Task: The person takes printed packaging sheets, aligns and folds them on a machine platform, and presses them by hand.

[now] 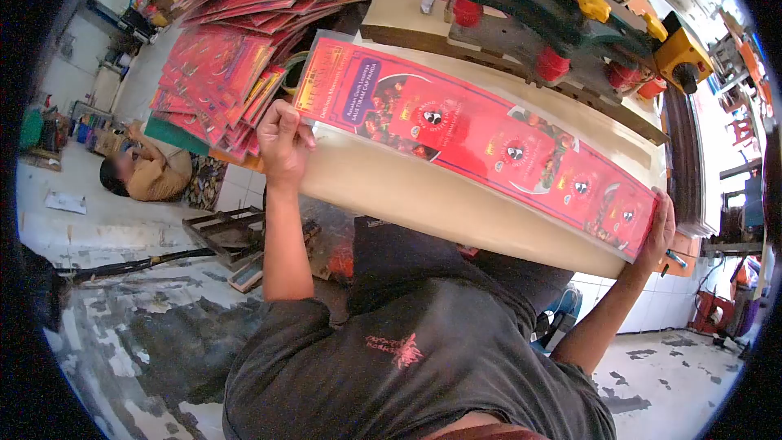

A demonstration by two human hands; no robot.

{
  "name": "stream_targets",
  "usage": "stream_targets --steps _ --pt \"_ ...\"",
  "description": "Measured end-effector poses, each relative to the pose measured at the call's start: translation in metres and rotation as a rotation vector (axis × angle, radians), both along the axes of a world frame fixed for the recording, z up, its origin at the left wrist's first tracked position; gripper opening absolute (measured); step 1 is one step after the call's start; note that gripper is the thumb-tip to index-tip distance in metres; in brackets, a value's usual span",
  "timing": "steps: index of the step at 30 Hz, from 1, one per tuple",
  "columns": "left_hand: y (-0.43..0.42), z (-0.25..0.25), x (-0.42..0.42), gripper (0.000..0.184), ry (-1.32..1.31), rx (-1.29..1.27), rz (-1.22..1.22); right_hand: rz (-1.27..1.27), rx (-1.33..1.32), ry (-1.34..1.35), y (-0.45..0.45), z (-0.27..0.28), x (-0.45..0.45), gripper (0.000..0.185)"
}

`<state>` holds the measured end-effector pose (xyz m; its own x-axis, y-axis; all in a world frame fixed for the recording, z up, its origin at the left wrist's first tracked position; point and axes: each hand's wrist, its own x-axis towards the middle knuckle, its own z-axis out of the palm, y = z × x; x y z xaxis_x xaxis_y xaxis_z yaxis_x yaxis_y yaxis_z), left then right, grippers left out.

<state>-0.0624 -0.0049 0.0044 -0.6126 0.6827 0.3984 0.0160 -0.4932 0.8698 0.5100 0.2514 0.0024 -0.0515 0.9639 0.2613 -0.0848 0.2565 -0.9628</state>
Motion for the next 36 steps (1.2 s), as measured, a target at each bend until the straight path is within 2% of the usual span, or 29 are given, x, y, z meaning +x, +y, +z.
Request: stream_targets --steps 5,17,20,23,25,28,36 --pt "0.001 0.006 0.006 0.029 0.025 -0.058 0.117 -0.045 0.040 -0.117 -0.004 0.008 -0.004 0.035" --pt "0.005 0.011 0.011 0.029 0.045 -0.110 0.138 -0.027 0.033 -0.035 -0.012 0.014 -0.010 0.035" --pt "0.005 0.016 0.014 0.030 0.066 -0.195 0.185 -0.020 0.042 -0.055 -0.006 0.008 -0.003 0.034" --pt "0.005 0.012 0.011 0.030 0.034 -0.183 0.182 -0.021 0.040 -0.065 -0.005 0.008 -0.005 0.034" --pt "0.004 0.008 0.007 0.028 0.018 -0.030 0.057 -0.020 0.023 -0.059 -0.008 0.012 -0.010 0.033" --pt "0.000 -0.002 -0.003 0.027 -0.007 0.050 -0.006 -0.017 -0.008 -0.050 -0.009 0.015 -0.014 0.033" --pt "-0.003 0.001 0.000 0.026 -0.010 0.043 0.025 0.000 -0.006 -0.050 -0.008 0.015 -0.012 0.034"
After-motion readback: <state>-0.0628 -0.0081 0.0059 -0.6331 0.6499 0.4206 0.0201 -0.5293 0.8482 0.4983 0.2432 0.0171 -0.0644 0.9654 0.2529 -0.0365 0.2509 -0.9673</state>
